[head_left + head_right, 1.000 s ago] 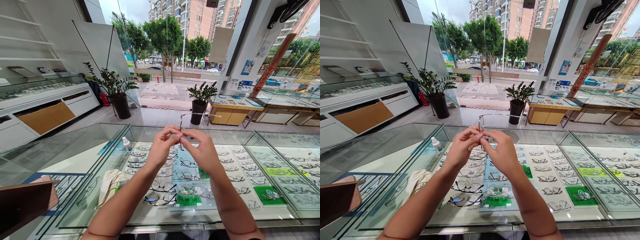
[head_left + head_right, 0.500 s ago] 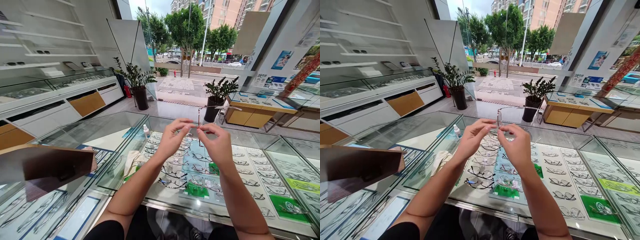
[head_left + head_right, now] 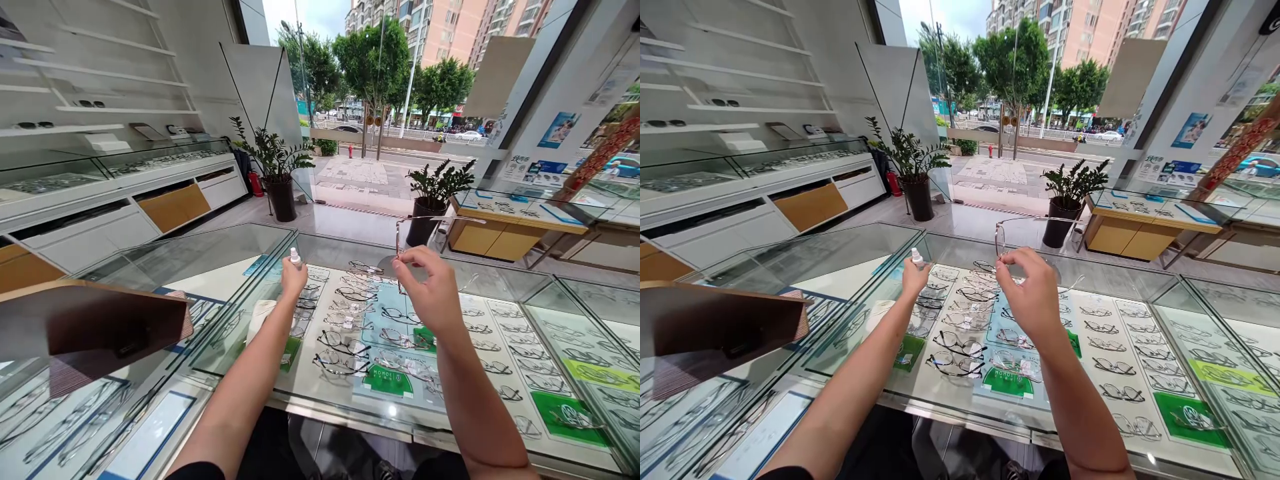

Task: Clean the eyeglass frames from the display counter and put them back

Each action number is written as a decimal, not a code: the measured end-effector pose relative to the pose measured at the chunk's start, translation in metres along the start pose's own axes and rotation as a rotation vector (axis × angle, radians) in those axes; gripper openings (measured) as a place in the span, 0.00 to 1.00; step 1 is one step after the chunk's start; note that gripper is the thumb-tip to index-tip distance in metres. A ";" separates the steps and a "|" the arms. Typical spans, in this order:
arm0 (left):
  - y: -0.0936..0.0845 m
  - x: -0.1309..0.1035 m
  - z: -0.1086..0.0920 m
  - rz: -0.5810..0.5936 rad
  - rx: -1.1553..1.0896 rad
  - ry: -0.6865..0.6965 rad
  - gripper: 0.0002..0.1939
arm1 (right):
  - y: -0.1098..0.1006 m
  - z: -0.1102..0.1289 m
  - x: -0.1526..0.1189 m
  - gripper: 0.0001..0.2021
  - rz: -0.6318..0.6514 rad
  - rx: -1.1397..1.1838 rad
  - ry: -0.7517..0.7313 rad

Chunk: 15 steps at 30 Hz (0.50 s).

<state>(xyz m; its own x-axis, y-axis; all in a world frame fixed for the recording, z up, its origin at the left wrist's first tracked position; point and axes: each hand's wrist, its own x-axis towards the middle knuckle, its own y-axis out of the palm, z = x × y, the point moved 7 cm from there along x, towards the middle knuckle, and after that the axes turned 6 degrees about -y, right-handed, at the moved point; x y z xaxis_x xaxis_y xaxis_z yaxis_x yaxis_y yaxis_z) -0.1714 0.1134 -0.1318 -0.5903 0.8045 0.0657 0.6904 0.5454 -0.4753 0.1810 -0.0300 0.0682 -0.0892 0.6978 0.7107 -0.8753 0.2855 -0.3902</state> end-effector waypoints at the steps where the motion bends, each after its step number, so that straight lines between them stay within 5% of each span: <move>1: 0.000 -0.001 0.000 0.006 -0.024 -0.012 0.16 | 0.000 0.000 0.000 0.07 0.007 -0.001 0.000; 4: -0.004 -0.007 -0.015 0.006 -0.133 -0.011 0.10 | -0.003 -0.002 0.000 0.07 0.015 0.018 0.011; 8: 0.002 -0.028 -0.070 0.136 -0.321 0.130 0.11 | -0.009 -0.009 0.000 0.08 0.007 0.075 0.054; 13: 0.020 -0.085 -0.157 0.444 -0.513 0.282 0.28 | -0.021 -0.015 0.002 0.10 -0.025 0.114 0.082; 15: 0.028 -0.118 -0.191 0.720 -0.700 0.308 0.35 | -0.024 -0.018 0.003 0.11 -0.031 0.160 0.103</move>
<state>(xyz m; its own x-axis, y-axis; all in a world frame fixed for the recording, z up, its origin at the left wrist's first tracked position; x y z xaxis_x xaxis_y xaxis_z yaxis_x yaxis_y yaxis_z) -0.0030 0.0787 0.0149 0.1198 0.9643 0.2362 0.9818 -0.1503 0.1158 0.2102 -0.0231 0.0697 -0.0194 0.7561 0.6542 -0.9421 0.2052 -0.2651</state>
